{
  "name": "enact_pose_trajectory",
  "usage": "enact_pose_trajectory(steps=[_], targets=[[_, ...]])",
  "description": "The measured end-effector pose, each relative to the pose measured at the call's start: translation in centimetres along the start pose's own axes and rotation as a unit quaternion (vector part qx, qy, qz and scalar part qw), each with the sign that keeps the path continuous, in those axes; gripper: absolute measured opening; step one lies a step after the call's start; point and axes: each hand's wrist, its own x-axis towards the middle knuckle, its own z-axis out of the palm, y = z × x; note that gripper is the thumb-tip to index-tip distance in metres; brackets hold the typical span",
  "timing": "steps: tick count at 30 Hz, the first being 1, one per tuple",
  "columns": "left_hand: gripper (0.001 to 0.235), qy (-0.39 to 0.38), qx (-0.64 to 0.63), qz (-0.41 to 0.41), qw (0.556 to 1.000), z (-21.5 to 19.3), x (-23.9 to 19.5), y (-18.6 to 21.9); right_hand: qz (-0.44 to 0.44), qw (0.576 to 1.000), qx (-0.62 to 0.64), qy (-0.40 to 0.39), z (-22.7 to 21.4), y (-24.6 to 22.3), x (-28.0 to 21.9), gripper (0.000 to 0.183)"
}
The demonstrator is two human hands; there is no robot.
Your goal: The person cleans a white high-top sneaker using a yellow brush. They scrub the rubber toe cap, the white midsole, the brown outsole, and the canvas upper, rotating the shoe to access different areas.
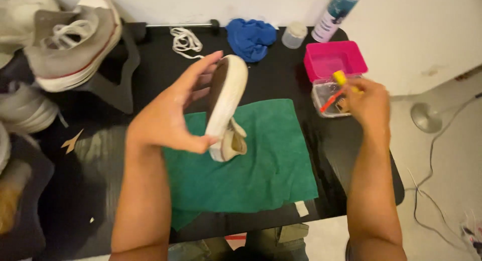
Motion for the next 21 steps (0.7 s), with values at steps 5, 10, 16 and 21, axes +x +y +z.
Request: enact_pose_trajectory(steps=[5,10,16,21], targets=[[0.112,-0.021,-0.017,0.009,1.000,-0.2,-0.2,0.2,0.097,0.983,-0.153,-0.017,-2.1,-4.2,-0.9,0.022],[0.114,-0.032,0.008,0.008,0.999,0.2,-0.2,0.8,0.126,0.980,-0.155,-0.003,-3.2,-6.4,-1.4,0.022],[0.105,0.049,0.062,-0.071,0.994,1.3,0.3,1.7,0.148,0.979,-0.137,0.019,-2.8,-4.5,-1.3,0.019],[0.096,0.038,0.053,0.064,0.996,0.6,-0.6,0.3,0.071,0.977,-0.168,0.105,-1.8,-1.6,-1.0,0.020]])
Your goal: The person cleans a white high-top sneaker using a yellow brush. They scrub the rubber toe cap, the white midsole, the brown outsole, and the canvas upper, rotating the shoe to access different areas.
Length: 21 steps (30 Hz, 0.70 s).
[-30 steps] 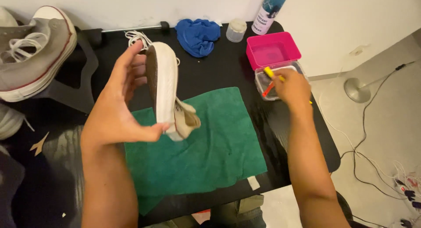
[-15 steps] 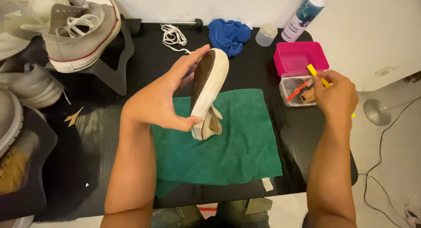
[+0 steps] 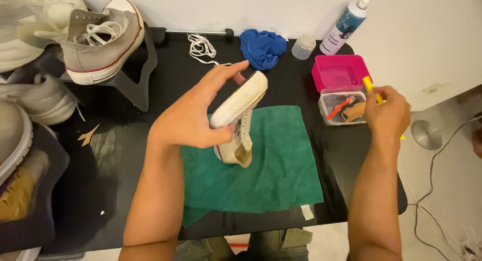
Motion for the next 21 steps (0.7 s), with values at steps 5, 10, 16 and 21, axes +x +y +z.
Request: enact_pose_trajectory(steps=[5,10,16,21], targets=[[0.064,0.066,0.026,-0.058,0.996,0.1,0.6,1.5,0.060,0.994,-0.013,-0.096,1.1,0.7,0.4,0.018],[0.050,0.140,0.058,-0.056,0.987,0.1,0.7,1.4,0.036,0.998,0.016,-0.049,-0.6,-2.6,-0.5,0.017],[0.033,0.158,0.008,-0.118,0.980,-0.2,0.7,0.9,-0.043,0.966,0.245,-0.072,-4.7,-8.7,-2.7,0.018],[0.047,0.152,-0.127,0.005,0.980,0.2,0.2,-2.0,-0.195,0.870,0.444,-0.086,-7.9,-15.5,-6.6,0.029]])
